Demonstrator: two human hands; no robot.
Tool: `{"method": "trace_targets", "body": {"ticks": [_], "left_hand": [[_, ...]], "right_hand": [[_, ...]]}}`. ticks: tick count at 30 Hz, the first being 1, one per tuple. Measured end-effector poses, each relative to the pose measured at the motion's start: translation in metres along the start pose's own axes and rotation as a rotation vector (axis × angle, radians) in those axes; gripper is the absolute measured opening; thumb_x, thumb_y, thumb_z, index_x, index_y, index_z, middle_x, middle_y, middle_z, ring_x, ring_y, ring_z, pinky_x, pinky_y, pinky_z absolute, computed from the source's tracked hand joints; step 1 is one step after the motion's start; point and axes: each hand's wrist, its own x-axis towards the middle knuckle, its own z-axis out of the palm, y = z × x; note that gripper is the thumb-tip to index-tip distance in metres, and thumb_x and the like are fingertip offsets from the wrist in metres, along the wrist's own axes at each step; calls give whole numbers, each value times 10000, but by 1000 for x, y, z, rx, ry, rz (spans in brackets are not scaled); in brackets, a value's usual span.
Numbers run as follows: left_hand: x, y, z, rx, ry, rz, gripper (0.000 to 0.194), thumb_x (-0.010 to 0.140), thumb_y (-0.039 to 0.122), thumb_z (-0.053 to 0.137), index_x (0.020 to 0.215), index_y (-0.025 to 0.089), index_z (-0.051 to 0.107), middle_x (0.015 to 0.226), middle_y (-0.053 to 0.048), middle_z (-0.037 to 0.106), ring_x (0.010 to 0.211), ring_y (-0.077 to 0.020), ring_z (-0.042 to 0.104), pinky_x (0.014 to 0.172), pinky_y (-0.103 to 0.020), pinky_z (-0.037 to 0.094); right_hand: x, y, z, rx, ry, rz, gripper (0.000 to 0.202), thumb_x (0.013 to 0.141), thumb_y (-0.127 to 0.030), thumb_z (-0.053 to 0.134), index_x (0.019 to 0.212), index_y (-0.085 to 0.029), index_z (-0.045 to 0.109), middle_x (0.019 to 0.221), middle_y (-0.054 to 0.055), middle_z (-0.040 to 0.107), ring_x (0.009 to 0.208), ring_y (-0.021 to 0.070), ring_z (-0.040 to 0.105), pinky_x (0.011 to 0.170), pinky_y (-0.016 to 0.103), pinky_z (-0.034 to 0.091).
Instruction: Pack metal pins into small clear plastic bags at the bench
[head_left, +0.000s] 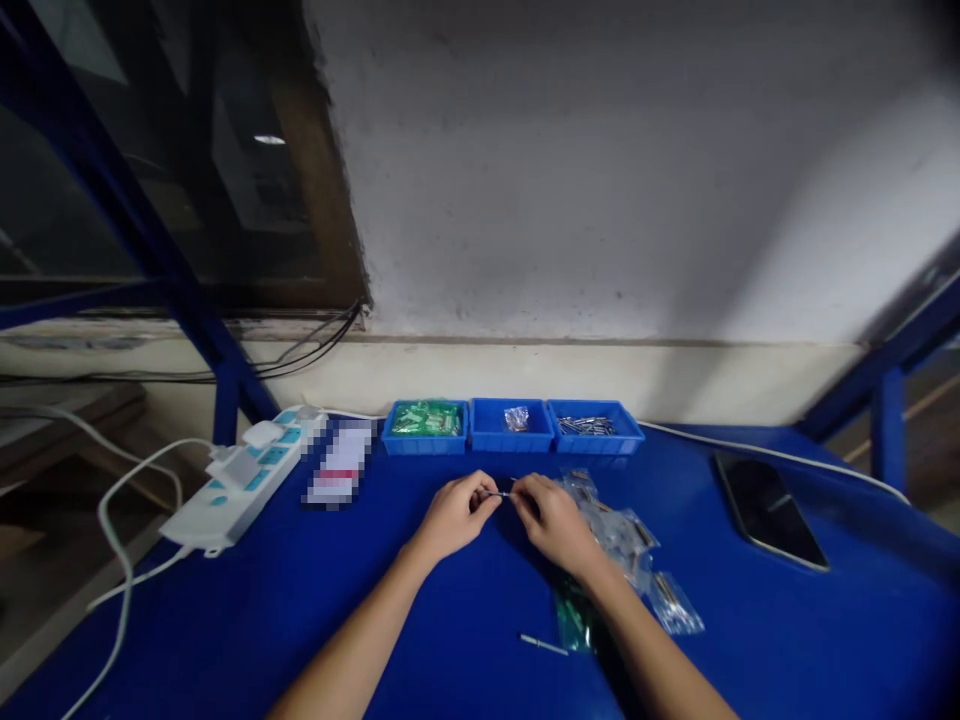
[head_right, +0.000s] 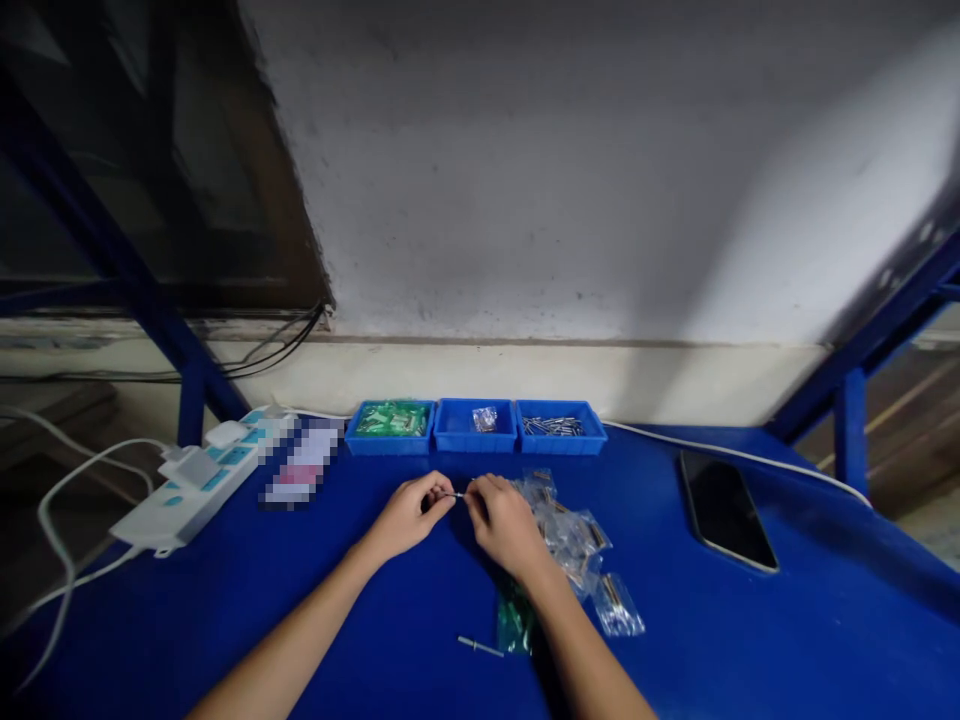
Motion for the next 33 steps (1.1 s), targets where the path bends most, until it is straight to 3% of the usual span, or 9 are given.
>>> {"method": "trace_targets", "body": {"ticks": [10, 13, 20, 27, 33], "left_hand": [[0, -2, 2, 31, 46, 52, 180, 870, 287, 452, 966, 207, 582, 753, 11, 647, 671, -126, 588, 622, -207, 403], [1, -3, 2, 43, 49, 59, 156, 873, 267, 449, 917, 213, 588, 774, 12, 654, 702, -127, 601, 640, -203, 410], [3, -6, 3, 81, 19, 34, 242, 908, 273, 375, 840, 194, 593, 713, 2, 651, 692, -135, 614, 664, -213, 420], [9, -8, 5, 64, -14, 3, 338, 908, 352, 374, 716, 192, 602, 708, -5, 673, 686, -141, 623, 642, -210, 415], [8, -5, 0, 25, -2, 8, 256, 885, 410, 424, 890, 214, 589, 702, 23, 646, 630, -130, 585, 587, -211, 386]], "right_hand": [[2, 2, 10, -21, 9, -13, 177, 905, -198, 411, 797, -182, 549, 772, 51, 608, 740, 170, 569, 663, 257, 378], [2, 2, 11, -21, 8, -17, 194, 908, -201, 403, 780, -182, 547, 747, 44, 608, 700, 161, 565, 635, 249, 371], [2, -1, 9, 17, 22, -12, 120, 870, -264, 495, 965, -199, 525, 716, 2, 591, 663, 152, 554, 584, 229, 369], [2, 4, 14, 7, -6, -27, 112, 893, -231, 436, 825, -197, 519, 792, 37, 607, 708, 157, 558, 632, 245, 378], [2, 8, 10, -70, 11, 39, 214, 922, -226, 334, 742, -198, 446, 697, 39, 554, 633, 162, 522, 593, 261, 345]]}}
